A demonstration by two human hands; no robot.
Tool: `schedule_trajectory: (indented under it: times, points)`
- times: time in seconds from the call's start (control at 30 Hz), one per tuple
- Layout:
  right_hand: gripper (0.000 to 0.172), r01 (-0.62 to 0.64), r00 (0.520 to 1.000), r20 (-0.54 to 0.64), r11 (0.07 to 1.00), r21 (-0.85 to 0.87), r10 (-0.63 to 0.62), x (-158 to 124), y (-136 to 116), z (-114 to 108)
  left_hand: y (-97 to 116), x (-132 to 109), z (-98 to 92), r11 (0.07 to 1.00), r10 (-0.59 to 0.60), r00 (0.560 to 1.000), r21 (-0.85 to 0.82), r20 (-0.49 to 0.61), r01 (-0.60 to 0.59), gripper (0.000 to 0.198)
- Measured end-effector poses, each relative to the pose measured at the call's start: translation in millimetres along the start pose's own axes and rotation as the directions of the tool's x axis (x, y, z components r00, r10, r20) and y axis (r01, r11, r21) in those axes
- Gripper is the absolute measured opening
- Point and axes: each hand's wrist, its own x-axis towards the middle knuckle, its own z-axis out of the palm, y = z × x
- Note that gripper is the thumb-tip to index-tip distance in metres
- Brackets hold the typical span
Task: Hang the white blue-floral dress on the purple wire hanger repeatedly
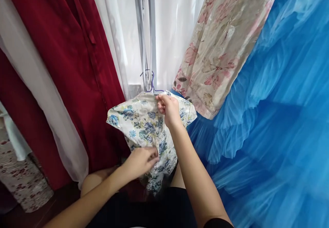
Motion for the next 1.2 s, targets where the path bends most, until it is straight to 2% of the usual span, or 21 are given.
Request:
schedule_trajectory:
  times: [0.07,0.13,0.17,0.23,0.3,0.37,0.4,0.47,0.57,0.6,0.63,0.67,0.7,0.73,0.77,0.83,0.9,0.97,1.07,1.13,1.2]
  points:
    - [0.019,-0.02,1.0,0.005,0.999,-0.036,0.02,-10,2,-4,-5,13,-30.6,0.987,-0.021,0.972,-0.161,-0.235,-0.018,0.019]
    - [0.017,-0.04,0.999,0.016,0.995,-0.087,0.041,-17,3,-6,-7,34,-62.8,0.973,-0.027,0.88,-0.215,-0.474,-0.086,0.03]
    - [0.016,-0.039,0.999,0.027,0.993,-0.113,0.042,-19,3,-5,-7,46,-77.0,0.97,0.01,0.832,-0.197,-0.555,-0.143,0.035]
    - [0.016,-0.008,0.998,0.064,0.986,-0.164,0.019,-19,3,-4,-5,71,-98.0,0.965,0.1,0.796,-0.137,-0.597,-0.224,0.03]
    - [0.018,0.071,0.994,0.095,0.968,-0.24,-0.05,-16,8,-3,-2,90,-109.4,0.957,0.174,0.786,-0.087,-0.594,-0.278,0.019]
    - [0.021,0.152,0.988,0.087,0.92,-0.361,-0.129,-13,20,-4,-3,100,-116.4,0.954,0.167,0.75,-0.087,-0.64,-0.287,0.017]
    - [0.022,0.171,0.985,0.073,0.888,-0.427,-0.154,-12,28,-6,-6,102,-120.2,0.952,0.131,0.713,-0.112,-0.689,-0.284,0.017]
    - [0.023,0.16,0.986,0.046,0.841,-0.517,-0.159,-15,45,-10,-23,100,-130.2,0.935,0.016,0.604,-0.202,-0.797,-0.291,0.018]
    - [0.024,0.109,0.994,0.055,0.868,-0.485,-0.093,-29,67,-15,-72,89,-144.4,0.861,-0.233,0.458,-0.401,-0.858,-0.313,0.016]
    - [0.024,0.092,0.995,0.067,0.885,-0.456,-0.068,-35,71,-15,-91,84,-145.5,0.804,-0.358,0.425,-0.506,-0.831,-0.312,0.013]
    - [0.023,0.075,0.996,0.082,0.9,-0.43,-0.044,-41,75,-14,-110,80,-143.2,0.697,-0.526,0.379,-0.641,-0.761,-0.321,0.01]
    - [0.023,0.059,0.995,0.095,0.91,-0.412,-0.021,-47,78,-11,-127,75,-137.2,0.536,-0.699,0.34,-0.775,-0.63,-0.334,0.01]
    - [0.023,0.044,0.995,0.103,0.916,-0.398,-0.003,-52,80,-8,-141,70,-127.2,0.354,-0.826,0.322,-0.871,-0.462,-0.34,0.014]
    - [0.023,0.029,0.994,0.106,0.923,-0.383,0.013,-56,82,-6,-151,65,-113.4,0.237,-0.881,0.327,-0.917,-0.343,-0.322,0.02]
    - [0.023,0.011,0.995,0.1,0.933,-0.361,0.027,-59,84,-4,-157,61,-96.5,0.158,-0.902,0.345,-0.943,-0.259,-0.295,0.025]
    - [0.022,-0.045,0.998,0.027,0.962,-0.271,0.054,-67,90,-6,-157,52,-56.4,0.051,-0.899,0.413,-0.971,-0.146,-0.233,0.031]
    - [0.02,-0.092,0.987,-0.144,0.988,-0.123,0.074,-79,99,-21,-146,44,-15.2,-0.027,-0.876,0.477,-0.98,-0.072,-0.198,0.027]
    - [0.02,-0.073,0.924,-0.375,0.997,0.011,0.072,-96,110,-46,-127,36,19.1,-0.077,-0.838,0.544,-0.98,-0.035,-0.181,0.018]
    - [0.021,-0.003,0.772,-0.636,1.0,0.012,0.01,-127,129,-90,-92,28,47.2,-0.054,-0.76,0.643,-0.976,-0.095,-0.209,0.024]
    - [0.019,-0.009,0.696,-0.717,0.998,-0.065,-0.041,-145,138,-110,-67,26,50.2,0.027,-0.679,0.706,-0.968,-0.201,-0.249,0.03]
    - [0.018,-0.016,0.655,-0.748,0.987,-0.16,-0.11,-155,139,-117,-40,25,44.2,0.134,-0.585,0.755,-0.953,-0.298,-0.273,0.03]
